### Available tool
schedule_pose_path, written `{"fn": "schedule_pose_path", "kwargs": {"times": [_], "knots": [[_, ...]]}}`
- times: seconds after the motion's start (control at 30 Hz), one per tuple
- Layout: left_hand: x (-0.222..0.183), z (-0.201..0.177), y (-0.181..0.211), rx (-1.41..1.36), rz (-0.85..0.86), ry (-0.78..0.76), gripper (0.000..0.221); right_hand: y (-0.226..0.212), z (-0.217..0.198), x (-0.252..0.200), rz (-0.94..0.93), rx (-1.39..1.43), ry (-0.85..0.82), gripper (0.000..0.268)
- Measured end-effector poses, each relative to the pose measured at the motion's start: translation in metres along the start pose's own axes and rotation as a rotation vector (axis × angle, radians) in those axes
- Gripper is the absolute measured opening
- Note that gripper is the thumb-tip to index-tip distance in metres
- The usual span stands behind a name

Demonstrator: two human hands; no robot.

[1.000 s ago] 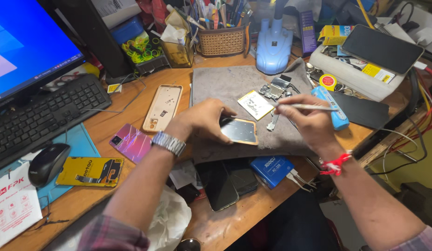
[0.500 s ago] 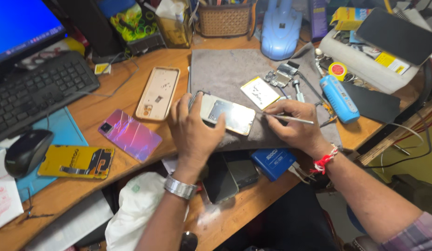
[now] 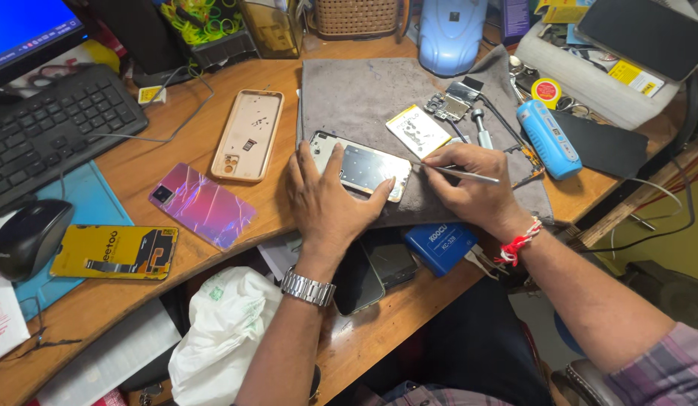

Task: The person disassembles a mobile phone using tools, removing internal parts like the battery and motherboard, and then places the components into a new frame and screen assembly.

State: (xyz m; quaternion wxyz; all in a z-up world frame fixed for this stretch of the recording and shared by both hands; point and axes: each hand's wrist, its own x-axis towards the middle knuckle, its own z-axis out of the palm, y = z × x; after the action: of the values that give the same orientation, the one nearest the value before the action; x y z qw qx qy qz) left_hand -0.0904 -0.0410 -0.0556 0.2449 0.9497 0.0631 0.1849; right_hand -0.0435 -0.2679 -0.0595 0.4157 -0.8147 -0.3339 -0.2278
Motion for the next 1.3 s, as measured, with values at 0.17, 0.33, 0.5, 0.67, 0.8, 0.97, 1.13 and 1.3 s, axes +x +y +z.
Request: {"fn": "schedule_pose_path", "kwargs": {"times": [0.17,0.33,0.5,0.67,0.8,0.97,1.13,1.3], "knots": [[0.003,-0.002,-0.002,0.020,0.000,-0.028,0.095,-0.007,0.008,0.015,-0.052,0.003,-0.025,0.007],[-0.003,-0.002,0.002,-0.002,0.025,0.053,0.092,-0.008,-0.003,0.021,-0.031,-0.045,-0.139,0.008],[-0.003,-0.001,0.001,-0.019,0.014,0.048,0.092,0.002,-0.009,0.013,0.004,-0.006,-0.142,0.007],[-0.001,-0.004,0.001,-0.012,-0.007,0.002,0.092,0.013,0.000,0.012,-0.034,-0.016,-0.113,0.008],[0.000,-0.003,0.002,0.000,-0.015,-0.001,0.094,0.017,-0.003,0.011,-0.040,-0.026,-0.121,0.009],[0.000,-0.001,0.000,0.023,-0.012,-0.011,0.094,0.016,-0.005,0.008,-0.022,-0.015,-0.130,0.009],[0.001,0.000,-0.001,0.017,-0.001,0.002,0.093,0.010,0.006,0.019,-0.064,-0.055,-0.116,0.009],[-0.002,0.002,0.001,0.000,-0.006,0.027,0.093,-0.002,-0.012,0.028,-0.119,-0.080,-0.238,0.006]]}}
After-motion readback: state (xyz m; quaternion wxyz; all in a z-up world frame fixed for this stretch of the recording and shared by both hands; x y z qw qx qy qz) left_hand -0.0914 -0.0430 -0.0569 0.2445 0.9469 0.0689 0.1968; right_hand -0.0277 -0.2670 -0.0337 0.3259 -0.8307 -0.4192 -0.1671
